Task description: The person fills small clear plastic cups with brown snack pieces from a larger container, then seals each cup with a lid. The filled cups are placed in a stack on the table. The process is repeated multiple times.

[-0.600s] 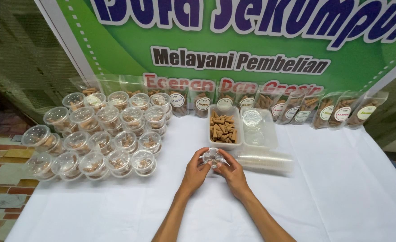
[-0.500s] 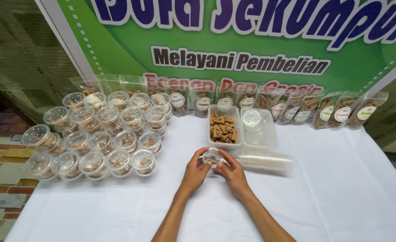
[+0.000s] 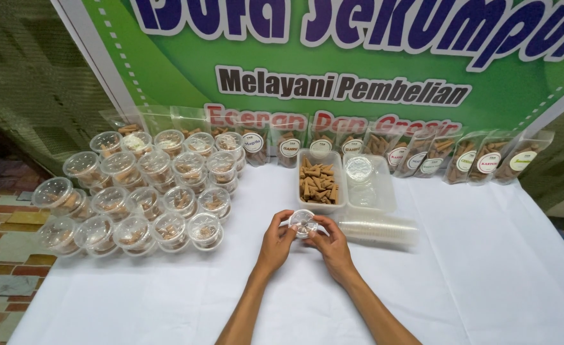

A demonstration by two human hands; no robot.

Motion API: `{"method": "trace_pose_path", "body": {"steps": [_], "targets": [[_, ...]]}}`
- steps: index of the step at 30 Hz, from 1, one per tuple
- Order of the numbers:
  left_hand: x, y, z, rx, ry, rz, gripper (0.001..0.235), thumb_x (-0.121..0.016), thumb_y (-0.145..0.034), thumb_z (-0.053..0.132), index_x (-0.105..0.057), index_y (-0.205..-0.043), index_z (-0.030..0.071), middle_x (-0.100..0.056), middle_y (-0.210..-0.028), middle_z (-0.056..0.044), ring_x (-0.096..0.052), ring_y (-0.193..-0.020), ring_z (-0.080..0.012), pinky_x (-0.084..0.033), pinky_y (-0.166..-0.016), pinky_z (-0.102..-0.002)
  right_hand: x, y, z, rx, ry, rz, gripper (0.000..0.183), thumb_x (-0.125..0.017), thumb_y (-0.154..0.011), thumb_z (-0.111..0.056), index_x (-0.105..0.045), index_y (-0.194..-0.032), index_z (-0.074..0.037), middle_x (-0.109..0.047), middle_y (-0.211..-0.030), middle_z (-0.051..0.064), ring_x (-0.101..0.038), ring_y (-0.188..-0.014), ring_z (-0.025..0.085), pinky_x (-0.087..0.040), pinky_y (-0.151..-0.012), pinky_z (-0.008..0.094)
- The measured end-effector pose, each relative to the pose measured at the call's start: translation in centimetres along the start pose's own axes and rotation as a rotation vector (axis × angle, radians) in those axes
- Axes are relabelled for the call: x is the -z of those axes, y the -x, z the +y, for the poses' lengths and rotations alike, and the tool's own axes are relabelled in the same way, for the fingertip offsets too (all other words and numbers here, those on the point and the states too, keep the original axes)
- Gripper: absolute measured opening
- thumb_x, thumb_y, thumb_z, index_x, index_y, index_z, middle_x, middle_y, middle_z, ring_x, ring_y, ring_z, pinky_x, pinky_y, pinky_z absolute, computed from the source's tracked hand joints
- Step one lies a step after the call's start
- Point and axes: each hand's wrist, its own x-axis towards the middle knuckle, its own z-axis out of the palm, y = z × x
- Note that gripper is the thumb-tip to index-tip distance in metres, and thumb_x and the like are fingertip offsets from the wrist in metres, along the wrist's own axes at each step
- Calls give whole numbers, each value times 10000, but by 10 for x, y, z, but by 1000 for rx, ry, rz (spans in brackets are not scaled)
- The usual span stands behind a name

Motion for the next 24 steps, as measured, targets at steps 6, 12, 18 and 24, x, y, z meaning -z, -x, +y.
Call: {"method": "trace_pose_path", "body": {"steps": [6, 12, 18, 24], "targets": [[1, -5, -6, -2, 30, 1, 388, -560, -1010, 143, -571, -1393, 81, -588, -1398, -237, -664, -1207, -369, -615, -945, -403, 3, -3, 0, -7, 4, 13, 326, -648, -977, -63, -632, -1302, -37, -607, -1254, 99, -690, -971, 200, -658, -869, 359], [4, -10, -21, -5, 25, -5, 380, -561, -1004, 137, -623, -1379, 110, -644, -1354, -181, -701, -1126, -290, -629, -879, -360, 5, -3, 2, -7, 34, 38, 191, -617, -1012, -89, -664, -1186, -24, -636, -1176, 90, -707, -823, 169, -664, -771, 307], [5, -8, -15, 3, 14, -1, 385, -509, -1035, 185, -620, -1397, 114, -638, -1370, -184, -702, -1139, -298, -627, -885, -387, 6, -2, 3, 29, 142, -26, 184, -642, -997, -124, -657, -1165, -51, -643, -1286, 92, -720, -799, 152, -660, -768, 287], [0, 4, 7, 39, 27, 42, 322, -497, -1055, 230, -558, -1345, 104, -579, -1413, -216, -675, -1211, -368, -605, -943, -435, 7, -1, 6, 91, 174, -40, 185, -668, -989, -164, -647, -1148, -72, -611, -1340, 68, -703, -799, 116, -643, -784, 263]]}}
